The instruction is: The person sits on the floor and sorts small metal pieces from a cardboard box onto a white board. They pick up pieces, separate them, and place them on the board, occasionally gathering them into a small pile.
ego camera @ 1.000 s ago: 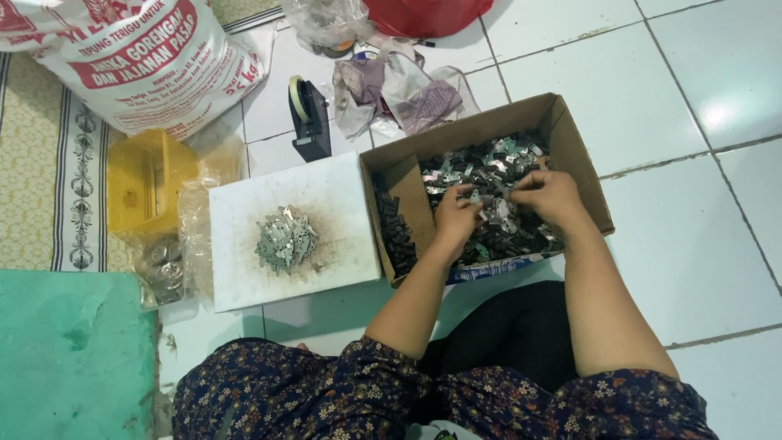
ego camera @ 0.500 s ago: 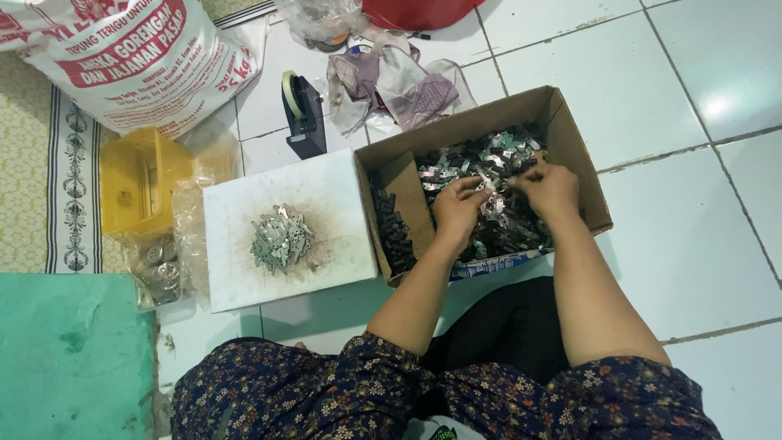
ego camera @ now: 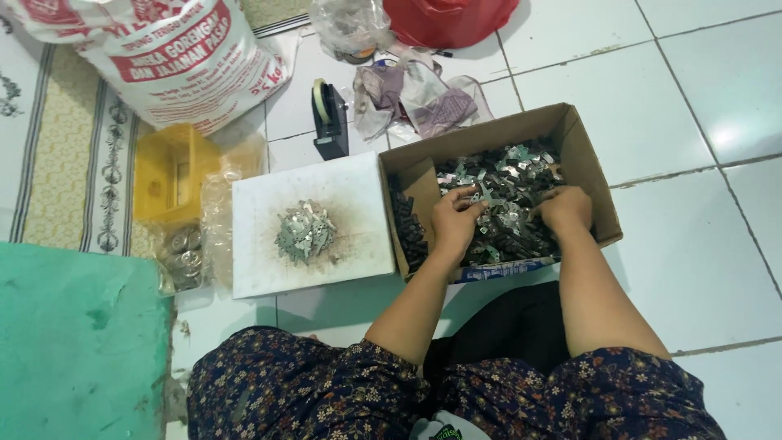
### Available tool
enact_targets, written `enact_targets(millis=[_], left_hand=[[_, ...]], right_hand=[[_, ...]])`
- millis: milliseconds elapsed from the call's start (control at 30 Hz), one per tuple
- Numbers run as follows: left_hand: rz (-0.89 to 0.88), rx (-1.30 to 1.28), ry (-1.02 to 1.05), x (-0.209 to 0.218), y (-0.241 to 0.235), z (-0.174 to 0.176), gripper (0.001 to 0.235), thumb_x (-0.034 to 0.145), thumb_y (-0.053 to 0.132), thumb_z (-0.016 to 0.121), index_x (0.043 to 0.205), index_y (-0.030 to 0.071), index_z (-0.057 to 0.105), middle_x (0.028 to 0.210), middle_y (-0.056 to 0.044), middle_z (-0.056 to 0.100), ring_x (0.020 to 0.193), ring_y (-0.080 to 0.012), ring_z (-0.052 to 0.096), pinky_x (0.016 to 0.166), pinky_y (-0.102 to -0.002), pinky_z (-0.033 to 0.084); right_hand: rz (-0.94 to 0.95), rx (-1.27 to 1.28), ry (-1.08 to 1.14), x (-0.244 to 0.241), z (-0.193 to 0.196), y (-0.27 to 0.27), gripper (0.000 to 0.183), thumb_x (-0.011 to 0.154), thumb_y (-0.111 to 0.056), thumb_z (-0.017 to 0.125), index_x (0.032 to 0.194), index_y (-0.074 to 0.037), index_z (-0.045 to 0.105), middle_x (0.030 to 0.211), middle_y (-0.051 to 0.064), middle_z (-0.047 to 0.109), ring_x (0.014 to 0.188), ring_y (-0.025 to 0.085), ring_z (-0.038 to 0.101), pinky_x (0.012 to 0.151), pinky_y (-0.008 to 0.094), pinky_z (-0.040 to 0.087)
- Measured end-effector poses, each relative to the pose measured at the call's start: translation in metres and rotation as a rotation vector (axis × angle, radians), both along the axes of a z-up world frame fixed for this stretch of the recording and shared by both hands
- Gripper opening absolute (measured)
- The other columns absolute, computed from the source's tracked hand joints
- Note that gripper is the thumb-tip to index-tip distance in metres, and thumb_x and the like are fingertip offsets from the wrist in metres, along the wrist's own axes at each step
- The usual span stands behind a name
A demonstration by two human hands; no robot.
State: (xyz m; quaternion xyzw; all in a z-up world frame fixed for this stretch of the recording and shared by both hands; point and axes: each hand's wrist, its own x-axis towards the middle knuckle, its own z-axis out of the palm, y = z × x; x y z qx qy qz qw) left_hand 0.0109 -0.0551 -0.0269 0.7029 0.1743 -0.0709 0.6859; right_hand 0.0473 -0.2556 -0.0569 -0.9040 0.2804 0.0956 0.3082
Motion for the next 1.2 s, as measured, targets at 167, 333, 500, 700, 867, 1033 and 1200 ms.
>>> enact_targets(millis=[167,333,500,700,867,1033,1200], left_hand=[[0.027,-0.013,-0.019,-0.01,0.024,0.008,0.039,0.086,0.013,0.082,0.123,0.006,0.071,0.106,-0.02,0.075,0.105,-0.0276,0.071,0.08,-0.038,0.06],[0.081,-0.057,0.001,-0.012,0.046,0.013,0.044,0.084,0.014,0.084,0.123,0.002,0.069,0.105,-0.019,0.074,0.1,-0.0249,0.071,0.075,-0.036,0.062],[0.206,-0.226,0.034,-0.017,0.055,0.019,0.053,0.082,0.014,0.085,0.128,-0.001,0.064,0.114,-0.022,0.07,0.109,-0.0283,0.068,0.079,-0.038,0.062],[0.331,-0.438,-0.015,-0.035,0.116,0.032,0.053,0.081,0.008,0.085,0.128,-0.001,0.061,0.102,-0.012,0.067,0.091,-0.0197,0.069,0.075,-0.03,0.062],[0.372,-0.316,-0.035,-0.063,0.214,0.036,0.051,0.079,0.009,0.086,0.125,0.002,0.065,0.097,-0.01,0.07,0.081,-0.0183,0.072,0.068,-0.028,0.062],[0.417,-0.187,-0.039,-0.083,0.297,0.028,0.056,0.072,0.01,0.094,0.121,0.002,0.068,0.094,-0.015,0.073,0.078,-0.0223,0.074,0.065,-0.031,0.064],[0.386,0.062,-0.063,-0.073,0.312,0.011,0.038,0.086,0.031,0.084,0.119,0.015,0.076,0.107,-0.012,0.078,0.099,-0.0233,0.075,0.081,-0.037,0.061]], right_hand=[[-0.007,0.037,-0.024,-0.006,0.01,-0.003,0.028,0.082,-0.007,0.083,0.11,-0.003,0.078,0.105,0.028,0.073,0.106,0.048,0.069,0.082,0.061,0.057],[-0.063,0.283,-0.214,-0.013,0.01,-0.003,0.038,0.077,-0.008,0.09,0.112,-0.011,0.077,0.107,0.02,0.071,0.103,0.042,0.069,0.078,0.055,0.058],[0.006,0.942,-0.232,-0.047,0.104,0.088,0.056,0.081,-0.004,0.081,0.133,0.0,0.063,0.118,0.021,0.066,0.103,0.03,0.068,0.085,0.038,0.058],[0.198,0.875,-0.292,-0.045,0.066,0.175,0.037,0.081,0.001,0.082,0.117,-0.001,0.074,0.095,0.022,0.073,0.078,0.025,0.071,0.064,0.03,0.06],[0.238,0.995,-0.181,-0.061,0.054,0.274,0.046,0.081,-0.008,0.085,0.122,0.005,0.069,0.096,0.023,0.073,0.075,0.024,0.073,0.061,0.032,0.061],[0.301,1.088,-0.098,-0.076,0.068,0.348,0.047,0.081,-0.01,0.086,0.121,0.008,0.069,0.101,0.027,0.073,0.075,0.03,0.075,0.062,0.038,0.064],[0.261,0.934,-0.078,-0.06,0.056,0.374,0.038,0.084,-0.014,0.079,0.12,-0.001,0.072,0.087,0.021,0.072,0.071,0.03,0.075,0.054,0.037,0.062]])
